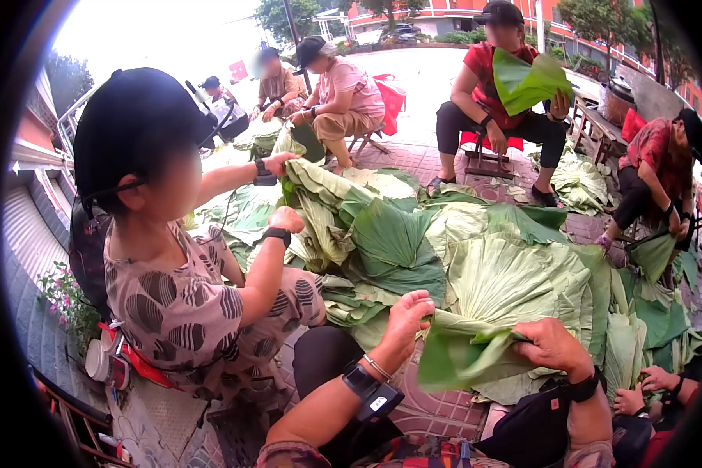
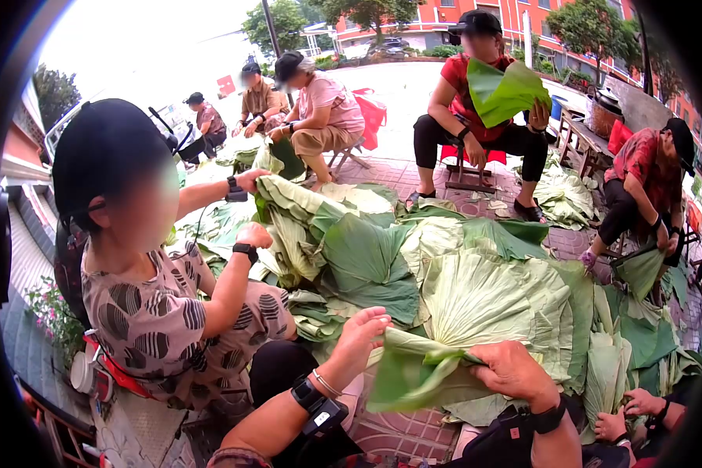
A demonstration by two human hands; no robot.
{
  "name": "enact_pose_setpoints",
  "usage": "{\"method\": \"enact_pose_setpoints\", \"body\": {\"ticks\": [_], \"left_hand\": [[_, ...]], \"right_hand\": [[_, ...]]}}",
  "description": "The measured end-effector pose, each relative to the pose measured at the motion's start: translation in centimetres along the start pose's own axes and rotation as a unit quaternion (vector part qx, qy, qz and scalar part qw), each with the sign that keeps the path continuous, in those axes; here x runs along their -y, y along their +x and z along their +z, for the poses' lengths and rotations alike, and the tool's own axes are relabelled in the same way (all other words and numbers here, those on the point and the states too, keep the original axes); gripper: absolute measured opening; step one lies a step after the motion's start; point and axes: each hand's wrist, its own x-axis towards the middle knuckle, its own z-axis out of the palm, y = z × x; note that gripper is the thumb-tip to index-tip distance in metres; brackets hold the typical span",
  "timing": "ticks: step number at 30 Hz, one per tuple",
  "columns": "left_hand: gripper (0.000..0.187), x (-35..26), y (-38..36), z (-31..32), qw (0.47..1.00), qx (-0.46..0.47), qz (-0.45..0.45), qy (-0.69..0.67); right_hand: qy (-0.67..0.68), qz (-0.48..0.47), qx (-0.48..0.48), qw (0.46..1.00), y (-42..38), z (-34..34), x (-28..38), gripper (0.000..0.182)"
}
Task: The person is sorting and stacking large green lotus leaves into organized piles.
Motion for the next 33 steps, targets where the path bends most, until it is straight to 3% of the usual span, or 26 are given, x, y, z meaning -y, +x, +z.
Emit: {"method": "enact_pose_setpoints", "body": {"ticks": [3, 5, 6, 8, 9, 10, 12, 13, 14, 15, 19, 21, 23, 25, 26, 28, 29, 30, 33], "left_hand": [[0.036, -0.5, -0.4, 0.4, 1.000, -0.023, -0.010, 0.015], [0.035, -0.5, -0.4, 0.1, 0.999, -0.025, -0.013, 0.021], [0.036, -0.2, -0.2, -0.1, 1.000, -0.003, 0.002, 0.000], [0.037, -0.1, -0.1, -0.3, 1.000, -0.005, -0.004, 0.023], [0.037, -0.3, -0.4, -0.1, 1.000, -0.005, -0.005, 0.022], [0.037, -0.4, -0.6, 0.1, 1.000, -0.008, -0.006, 0.017], [0.039, -0.4, -0.6, 0.0, 1.000, -0.009, -0.010, 0.012], [0.039, -0.5, -0.6, 0.1, 1.000, -0.007, -0.011, 0.012], [0.038, -0.7, -0.7, 0.3, 1.000, -0.014, -0.010, 0.014], [0.037, -0.8, -0.7, 0.4, 1.000, -0.022, -0.010, 0.016], [0.034, 0.5, 0.3, -0.4, 0.999, 0.008, 0.008, -0.037], [0.036, 0.7, 0.3, -0.4, 0.999, 0.017, 0.014, -0.046], [0.036, -0.2, -0.2, 0.0, 1.000, 0.006, -0.001, -0.005], [0.033, -0.7, -0.9, 0.4, 1.000, -0.017, -0.009, 0.009], [0.033, -0.4, -0.7, 0.4, 1.000, -0.011, -0.006, 0.011], [0.033, -0.3, -0.7, 0.5, 1.000, -0.012, -0.010, 0.015], [0.034, -0.2, -0.7, 0.6, 1.000, -0.015, -0.011, 0.016], [0.034, -0.3, -0.7, 0.7, 1.000, -0.014, -0.011, 0.017], [0.034, 0.0, -0.4, 0.7, 1.000, -0.014, -0.008, 0.021]], "right_hand": [[0.000, 0.000, 0.051, 0.999, 0.1, -0.2, 1.1, 0.017], [0.163, -0.022, 0.125, 0.978, -0.4, -1.2, 1.9, 0.017], [0.229, -0.035, 0.153, 0.961, -0.9, -2.5, 2.9, 0.017], [0.411, -0.148, 0.077, 0.896, -1.8, -2.7, 2.2, 0.019], [0.496, -0.183, 0.072, 0.846, -2.1, -2.2, 1.4, 0.019], [0.526, -0.177, 0.066, 0.829, -2.2, -1.5, 1.1, 0.019], [0.445, -0.052, 0.030, 0.893, -2.1, -0.7, 0.6, 0.018], [0.313, 0.021, 0.016, 0.949, -1.7, -0.7, 0.7, 0.018], [0.127, 0.017, 0.042, 0.991, -0.4, -0.8, 1.5, 0.017], [0.026, 0.008, 0.058, 0.998, 0.3, -0.3, 2.1, 0.017], [0.041, -0.040, 0.151, 0.987, 0.2, -0.6, 2.0, 0.027], [0.280, -0.077, 0.158, 0.944, -1.1, -2.1, 1.8, 0.029], [0.466, -0.200, 0.089, 0.857, -2.0, -1.6, -1.0, 0.040], [0.389, -0.158, 0.248, 0.873, 1.1, -4.6, 3.7, 0.028], [0.390, -0.158, 0.247, 0.873, 0.9, -4.0, 3.5, 0.028], [0.133, -0.088, 0.103, 0.982, 0.2, -1.5, 2.4, 0.021], [-0.004, -0.048, 0.027, 0.998, 0.0, -0.4, 1.9, 0.018], [-0.048, -0.018, 0.032, 0.998, 0.1, 0.4, 1.7, 0.015], [0.069, -0.020, 0.161, 0.984, 0.1, -0.1, 1.3, 0.016]]}}
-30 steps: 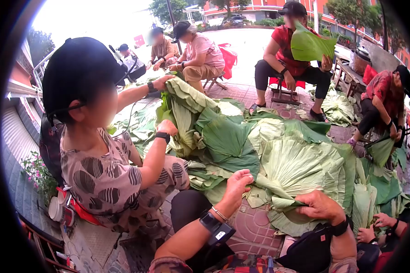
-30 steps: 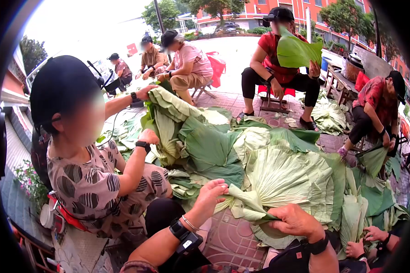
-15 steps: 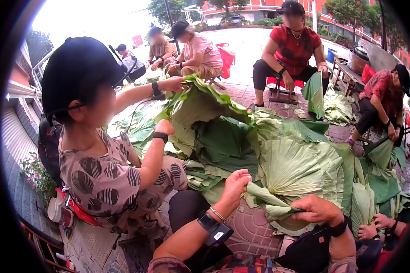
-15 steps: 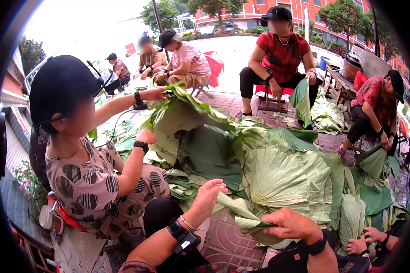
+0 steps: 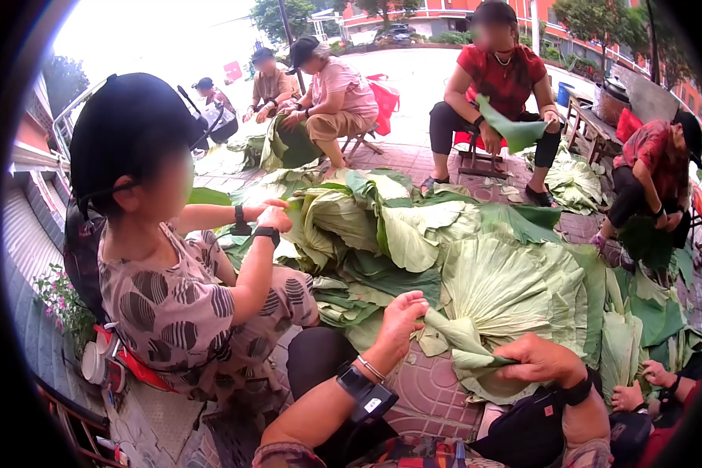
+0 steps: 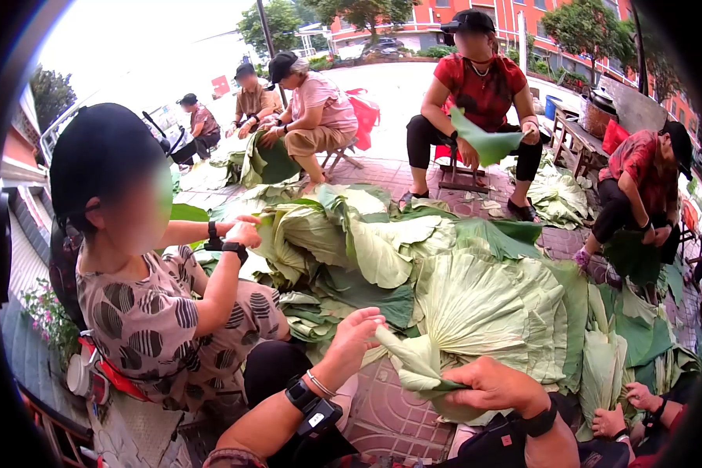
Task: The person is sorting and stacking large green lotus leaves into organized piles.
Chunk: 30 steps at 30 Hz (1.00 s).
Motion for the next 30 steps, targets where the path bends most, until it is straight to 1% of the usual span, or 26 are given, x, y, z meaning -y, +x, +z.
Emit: {"method": "enact_pose_setpoints", "body": {"ticks": [1, 2, 3, 4, 6, 7, 8, 9, 10, 11, 12, 13, 14, 16, 17, 18, 19, 20, 22, 23, 24, 25, 26, 27, 29, 30], "left_hand": [[0.034, 0.6, 0.6, -0.4, 1.000, 0.019, 0.017, -0.016], [0.035, 1.0, 0.8, -0.6, 0.998, 0.040, 0.033, -0.031], [0.036, -1.2, -1.0, 0.4, 1.000, 0.012, -0.004, 0.007], [0.036, -0.9, -0.8, 0.4, 1.000, 0.012, -0.004, 0.007], [0.038, -0.1, -0.4, 0.2, 1.000, 0.002, 0.005, -0.009], [0.038, -0.2, -0.3, 0.2, 1.000, 0.007, 0.004, -0.011], [0.038, -0.2, -0.3, 0.2, 1.000, 0.008, 0.003, -0.009], [0.037, -0.4, -0.4, 0.2, 1.000, 0.005, -0.001, -0.002], [0.036, -0.6, -0.5, 0.4, 1.000, 0.000, -0.005, 0.004], [0.036, -0.3, -0.3, 0.3, 1.000, 0.001, -0.005, 0.004], [0.036, 0.0, 0.0, 0.2, 1.000, 0.014, 0.007, -0.012], [0.037, 0.1, 0.2, 0.1, 0.999, 0.027, 0.019, -0.027], [0.037, 0.2, 0.3, 0.0, 0.999, 0.027, 0.019, -0.027], [0.037, -0.2, 0.3, 0.1, 1.000, 0.023, 0.011, -0.012], [0.037, -0.1, 0.3, 0.0, 1.000, 0.023, 0.011, -0.012], [0.038, 0.0, 0.4, -0.1, 1.000, 0.020, 0.005, -0.013], [0.039, 0.0, 0.4, -0.2, 1.000, 0.017, -0.001, -0.013], [0.039, 0.0, 0.4, -0.1, 1.000, 0.017, -0.001, -0.012], [0.038, -0.2, 0.3, 0.0, 1.000, 0.006, -0.004, -0.001], [0.038, -0.4, 0.1, 0.1, 1.000, 0.006, -0.005, 0.001], [0.038, -0.7, -0.1, 0.2, 1.000, 0.010, 0.004, 0.006], [0.037, -0.6, 0.3, 0.1, 1.000, 0.013, 0.014, 0.010], [0.037, -0.5, 0.1, 0.2, 1.000, 0.012, 0.014, 0.010], [0.037, -0.2, 0.3, 0.2, 1.000, 0.009, 0.010, -0.008], [0.038, 0.5, 1.0, -0.4, 1.000, 0.012, 0.003, -0.027], [0.038, 0.4, 0.9, -0.3, 1.000, 0.010, 0.004, -0.028]], "right_hand": [[-0.001, -0.001, 0.002, 1.000, -0.5, -0.5, 0.2, 0.016], [0.132, -0.069, 0.009, 0.989, -1.6, -1.0, 0.5, 0.021], [0.263, -0.134, 0.016, 0.955, -2.4, -1.4, 0.3, 0.028], [0.365, -0.304, -0.038, 0.879, -1.9, -0.3, -1.4, 0.030], [0.523, -0.368, -0.014, 0.768, -1.9, 0.5, -2.4, 0.028], [0.524, -0.369, -0.016, 0.768, -2.1, 0.8, -2.2, 0.028], [0.513, -0.213, -0.099, 0.826, -2.5, 1.0, -2.0, 0.023], [0.484, -0.050, -0.177, 0.855, -2.8, 1.0, -1.6, 0.020], [0.439, 0.115, -0.248, 0.856, -2.8, 1.0, -1.1, 0.019], [0.207, 0.073, -0.149, 0.964, -1.6, 0.4, -0.7, 0.020], [-0.040, 0.025, -0.037, 0.998, -0.2, -0.3, 0.0, 0.025], [-0.032, 0.011, 0.008, 0.999, 0.1, -0.2, 0.2, 0.025], [-0.032, 0.012, 0.009, 0.999, 0.0, -0.7, 0.5, 0.025], [0.163, -0.102, 0.073, 0.979, -0.8, -1.6, 1.0, 0.020], [0.248, -0.189, 0.057, 0.949, -1.6, -1.9, 0.0, 0.032], [0.353, -0.287, 0.026, 0.890, -2.1, -1.5, -1.6, 0.036], [0.428, -0.322, -0.001, 0.844, -2.2, -0.8, -2.7, 0.034], [0.470, -0.299, -0.036, 0.830, -2.3, -0.3, -2.6, 0.031], [0.472, -0.142, -0.123, 0.862, -2.9, 0.5, -2.4, 0.027], [0.394, -0.014, -0.167, 0.904, -3.0, 0.6, -2.4, 0.024], [0.230, 0.040, -0.158, 0.960, -2.5, 0.3, -2.3, 0.022], [0.010, 0.046, -0.111, 0.993, -0.8, -0.1, -1.6, 0.020], [-0.103, 0.048, -0.079, 0.990, 0.1, -0.1, -0.7, 0.018], [-0.103, 0.048, -0.077, 0.990, 0.2, 0.0, -0.4, 0.018], [0.047, -0.034, 0.000, 0.998, 0.2, 0.0, 0.2, 0.022], [0.078, -0.050, 0.062, 0.994, -0.2, -1.0, 0.8, 0.023]]}}
